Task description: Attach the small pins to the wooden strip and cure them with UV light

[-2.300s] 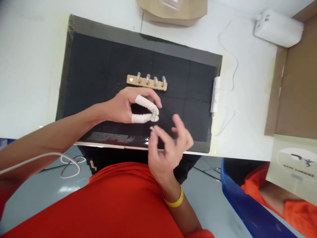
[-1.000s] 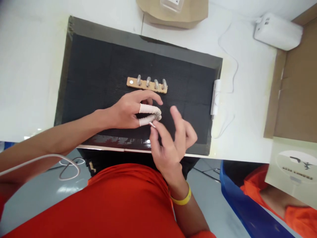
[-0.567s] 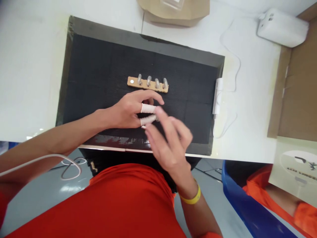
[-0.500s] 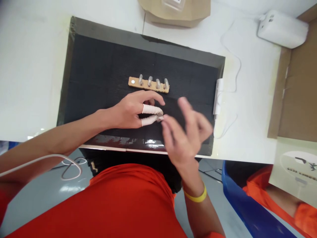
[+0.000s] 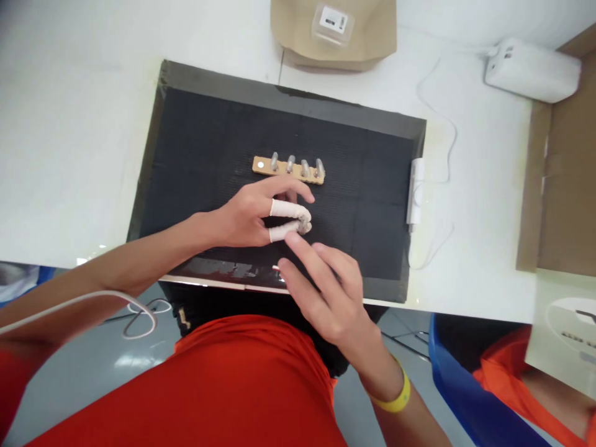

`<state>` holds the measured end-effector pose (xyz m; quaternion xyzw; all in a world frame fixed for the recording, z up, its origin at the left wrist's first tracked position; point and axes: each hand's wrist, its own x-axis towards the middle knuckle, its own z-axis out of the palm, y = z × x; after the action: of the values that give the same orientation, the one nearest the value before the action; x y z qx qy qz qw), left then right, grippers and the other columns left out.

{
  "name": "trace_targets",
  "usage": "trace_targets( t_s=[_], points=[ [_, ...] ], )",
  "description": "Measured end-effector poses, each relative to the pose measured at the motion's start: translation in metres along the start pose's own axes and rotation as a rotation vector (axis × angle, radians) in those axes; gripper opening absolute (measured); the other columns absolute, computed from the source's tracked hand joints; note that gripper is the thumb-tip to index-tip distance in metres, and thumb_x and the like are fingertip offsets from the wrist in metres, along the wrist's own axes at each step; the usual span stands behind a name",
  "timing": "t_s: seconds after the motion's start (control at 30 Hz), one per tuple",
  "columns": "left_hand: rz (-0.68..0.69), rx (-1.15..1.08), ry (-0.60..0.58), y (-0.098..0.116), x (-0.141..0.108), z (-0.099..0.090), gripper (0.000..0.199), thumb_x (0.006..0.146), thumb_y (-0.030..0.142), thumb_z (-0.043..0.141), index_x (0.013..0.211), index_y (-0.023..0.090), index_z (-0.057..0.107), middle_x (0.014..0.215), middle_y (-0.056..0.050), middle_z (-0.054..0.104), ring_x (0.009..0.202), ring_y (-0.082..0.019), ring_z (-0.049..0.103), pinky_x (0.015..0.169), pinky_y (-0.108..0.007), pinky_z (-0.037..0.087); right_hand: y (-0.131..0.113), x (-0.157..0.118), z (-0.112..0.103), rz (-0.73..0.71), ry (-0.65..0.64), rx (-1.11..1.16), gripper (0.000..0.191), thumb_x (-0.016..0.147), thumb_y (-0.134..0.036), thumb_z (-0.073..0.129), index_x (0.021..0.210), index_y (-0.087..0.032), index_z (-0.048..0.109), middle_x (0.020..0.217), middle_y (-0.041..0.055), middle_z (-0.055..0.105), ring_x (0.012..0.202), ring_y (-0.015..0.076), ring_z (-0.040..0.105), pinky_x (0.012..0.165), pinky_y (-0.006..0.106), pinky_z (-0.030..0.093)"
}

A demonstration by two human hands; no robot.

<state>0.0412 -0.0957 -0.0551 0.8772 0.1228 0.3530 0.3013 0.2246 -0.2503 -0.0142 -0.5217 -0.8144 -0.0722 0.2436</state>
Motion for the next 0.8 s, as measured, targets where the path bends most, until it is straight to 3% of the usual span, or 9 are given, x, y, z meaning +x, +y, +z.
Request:
trace_targets(
  t_s=[0.17, 0.27, 0.5, 0.8],
  points=[
    [-0.061, 0.077, -0.006, 0.0, -0.009, -0.032, 0.011, 0.095, 0.018, 0.067, 0.096, 0.023, 0.077, 0.12, -0.007, 0.073, 0.102, -0.019, 0.067, 0.091, -0.038, 0.057, 0.003, -0.018, 0.001, 0.417, 0.234, 0.058, 0.032, 0.09, -0.012, 0.075, 0.117, -0.029, 0.075, 0.148, 0.007, 0.064, 0.122, 0.0305, 0.062, 0.089, 0.047, 0.059],
    [-0.193, 0.143, 0.04, -0.013, -0.017, -0.053, 0.011, 0.094, 0.022, 0.071, 0.1, 0.024, 0.079, 0.119, -0.007, 0.075, 0.107, -0.021, 0.067, 0.093, -0.04, 0.057, 0.011, -0.027, 0.011, 0.548, 0.299, 0.11, 0.028, 0.092, -0.015, 0.072, 0.116, -0.028, 0.076, 0.146, 0.0081, 0.066, 0.124, 0.0321, 0.063, 0.091, 0.051, 0.059],
    [-0.295, 0.215, 0.005, -0.048, -0.014, -0.069, 0.011, 0.095, 0.026, 0.072, 0.101, 0.024, 0.08, 0.126, -0.006, 0.074, 0.121, -0.024, 0.062, 0.111, -0.048, 0.049, 0.022, -0.03, 0.019, 0.632, 0.402, 0.074, 0.021, 0.093, -0.016, 0.072, 0.111, -0.024, 0.078, 0.137, 0.0116, 0.072, 0.119, 0.0326, 0.067, 0.099, 0.055, 0.056],
    [-0.408, 0.152, -0.136, -0.045, -0.003, -0.083, 0.019, 0.099, 0.037, 0.069, 0.106, 0.024, 0.081, 0.134, -0.006, 0.071, 0.127, -0.026, 0.059, 0.115, -0.048, 0.047, 0.019, -0.03, 0.022, 0.599, 0.324, 0.108, 0.019, 0.092, -0.014, 0.073, 0.108, -0.022, 0.077, 0.129, 0.0127, 0.074, 0.112, 0.03, 0.07, 0.095, 0.05, 0.054]
  ],
)
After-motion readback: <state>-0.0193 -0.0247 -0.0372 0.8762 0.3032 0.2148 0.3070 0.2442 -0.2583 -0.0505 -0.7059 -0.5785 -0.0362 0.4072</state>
